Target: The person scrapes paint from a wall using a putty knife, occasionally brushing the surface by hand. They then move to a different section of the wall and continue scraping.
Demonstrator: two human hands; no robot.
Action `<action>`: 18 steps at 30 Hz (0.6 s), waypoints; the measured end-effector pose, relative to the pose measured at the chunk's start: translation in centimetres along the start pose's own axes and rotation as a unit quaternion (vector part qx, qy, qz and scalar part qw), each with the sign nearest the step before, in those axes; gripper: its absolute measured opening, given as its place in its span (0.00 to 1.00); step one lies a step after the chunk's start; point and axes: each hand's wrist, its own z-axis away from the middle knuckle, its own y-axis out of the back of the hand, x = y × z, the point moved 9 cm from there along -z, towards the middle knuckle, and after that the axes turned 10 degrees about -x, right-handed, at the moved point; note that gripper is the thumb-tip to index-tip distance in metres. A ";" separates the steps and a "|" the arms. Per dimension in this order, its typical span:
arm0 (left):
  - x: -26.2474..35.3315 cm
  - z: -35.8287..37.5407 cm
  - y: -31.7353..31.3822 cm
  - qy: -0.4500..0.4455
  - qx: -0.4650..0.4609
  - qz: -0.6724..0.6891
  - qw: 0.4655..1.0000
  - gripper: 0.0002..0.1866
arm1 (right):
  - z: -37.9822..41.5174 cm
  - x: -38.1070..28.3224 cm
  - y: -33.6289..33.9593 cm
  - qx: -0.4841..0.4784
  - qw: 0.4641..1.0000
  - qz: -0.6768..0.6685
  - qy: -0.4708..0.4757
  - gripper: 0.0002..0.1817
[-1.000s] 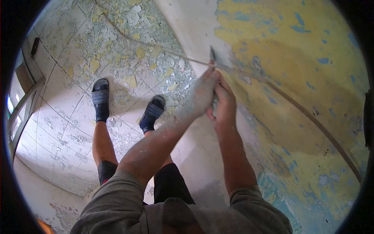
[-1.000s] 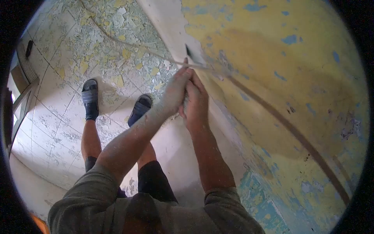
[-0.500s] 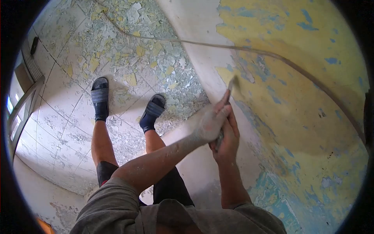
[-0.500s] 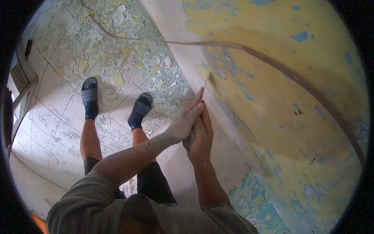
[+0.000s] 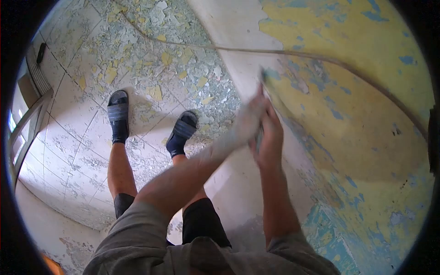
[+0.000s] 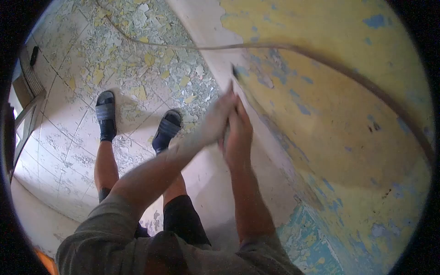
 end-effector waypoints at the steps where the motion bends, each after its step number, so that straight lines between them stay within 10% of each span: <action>1: -0.8 -1.5 1.8 0.060 0.023 0.015 0.998 0.33 | -2.8 0.5 -0.4 -0.044 0.999 -0.002 -0.022 0.23; 7: -2.7 0.1 1.3 0.014 0.007 -0.031 0.999 0.34 | 1.2 1.7 -1.9 -0.064 0.998 0.005 -0.030 0.23; 9: 2.6 1.2 -1.3 -0.276 0.018 -0.277 0.920 0.35 | 3.8 0.4 -1.0 0.016 1.000 -0.016 0.000 0.24; 11: 3.0 0.7 -0.1 -0.191 0.000 -0.272 0.943 0.35 | -0.6 1.0 -0.2 0.018 0.996 -0.066 0.064 0.23; 14: -1.9 -1.1 2.6 0.176 0.033 0.053 0.982 0.35 | -3.0 1.2 -1.7 -0.070 0.997 0.008 -0.033 0.24; 18: -0.3 1.2 0.3 -0.083 -0.007 -0.155 0.984 0.37 | 2.4 0.6 -1.4 -0.028 0.999 -0.011 -0.021 0.23</action>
